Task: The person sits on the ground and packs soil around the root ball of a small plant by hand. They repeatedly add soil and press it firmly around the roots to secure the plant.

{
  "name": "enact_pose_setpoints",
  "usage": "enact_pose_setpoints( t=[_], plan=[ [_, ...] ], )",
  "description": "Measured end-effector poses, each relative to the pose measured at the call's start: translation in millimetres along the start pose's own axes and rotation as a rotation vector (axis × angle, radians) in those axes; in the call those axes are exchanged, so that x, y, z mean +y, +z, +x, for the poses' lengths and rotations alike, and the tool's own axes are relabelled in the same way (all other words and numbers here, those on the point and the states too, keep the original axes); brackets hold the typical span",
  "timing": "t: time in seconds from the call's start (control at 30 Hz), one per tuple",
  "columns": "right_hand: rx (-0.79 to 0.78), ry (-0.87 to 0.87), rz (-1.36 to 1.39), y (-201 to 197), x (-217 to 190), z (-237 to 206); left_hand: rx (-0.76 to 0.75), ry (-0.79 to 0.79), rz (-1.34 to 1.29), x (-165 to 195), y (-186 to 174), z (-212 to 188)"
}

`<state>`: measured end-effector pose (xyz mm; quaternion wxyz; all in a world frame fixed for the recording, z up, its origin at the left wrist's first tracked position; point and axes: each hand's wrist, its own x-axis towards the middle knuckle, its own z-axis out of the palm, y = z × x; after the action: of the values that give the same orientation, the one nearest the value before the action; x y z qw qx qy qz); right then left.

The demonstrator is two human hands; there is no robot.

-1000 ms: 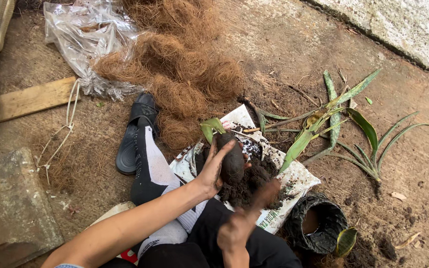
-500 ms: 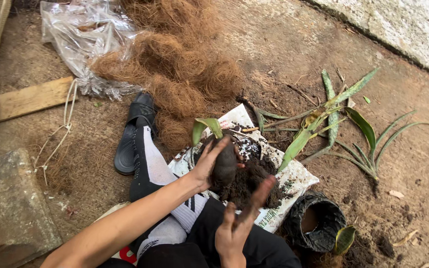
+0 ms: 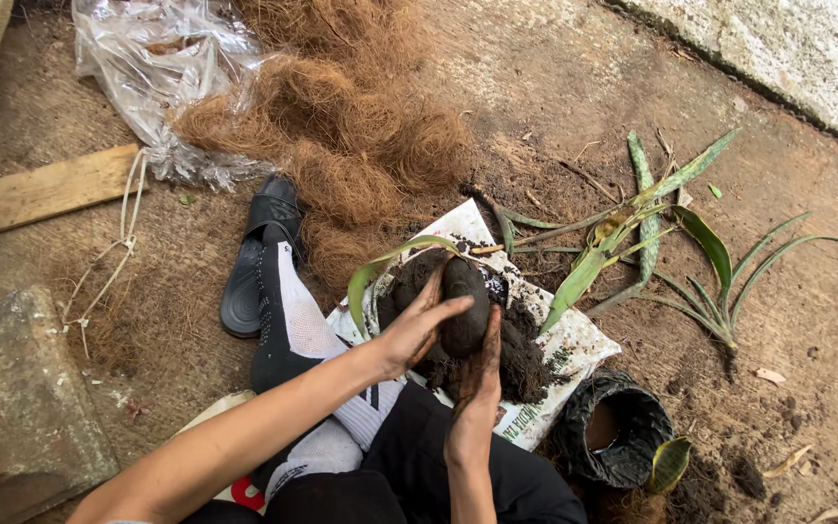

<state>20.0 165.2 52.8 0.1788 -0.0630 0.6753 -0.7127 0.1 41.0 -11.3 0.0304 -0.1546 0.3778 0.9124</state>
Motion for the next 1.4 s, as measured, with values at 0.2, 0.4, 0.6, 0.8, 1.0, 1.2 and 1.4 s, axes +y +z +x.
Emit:
enact_pose_setpoints(
  t=[0.2, 0.4, 0.6, 0.8, 1.0, 1.2, 1.4],
  plan=[
    [-0.109, 0.159, -0.191, -24.3, 0.0, 2.5, 0.005, -0.306, 0.23, 9.4, -29.2, 3.6],
    [0.366, -0.042, -0.465, -117.9, 0.4, 4.8, -0.111, -0.312, 0.104, 3.6, -46.8, -6.7],
    [0.725, 0.221, -0.853, -227.8, 25.5, 38.5, -0.019, -0.398, -0.066, -7.3, -46.0, -4.6],
    [0.392, 0.373, -1.214, -241.0, 38.6, 59.2, -0.065, -0.325, -0.185, -8.7, -56.0, 2.6],
    [0.341, 0.277, -1.257, -247.4, 42.3, 44.3, -0.076, -0.289, -0.238, -18.4, -68.7, 7.8],
    [0.4, 0.542, -1.196, -267.9, 48.6, 34.9, -0.176, -0.272, -0.407, -21.7, -75.0, 10.1],
    [0.777, 0.096, -0.927, -216.9, 13.4, 25.4, -0.194, -0.277, -0.571, -17.0, -73.9, 12.7]
  ],
)
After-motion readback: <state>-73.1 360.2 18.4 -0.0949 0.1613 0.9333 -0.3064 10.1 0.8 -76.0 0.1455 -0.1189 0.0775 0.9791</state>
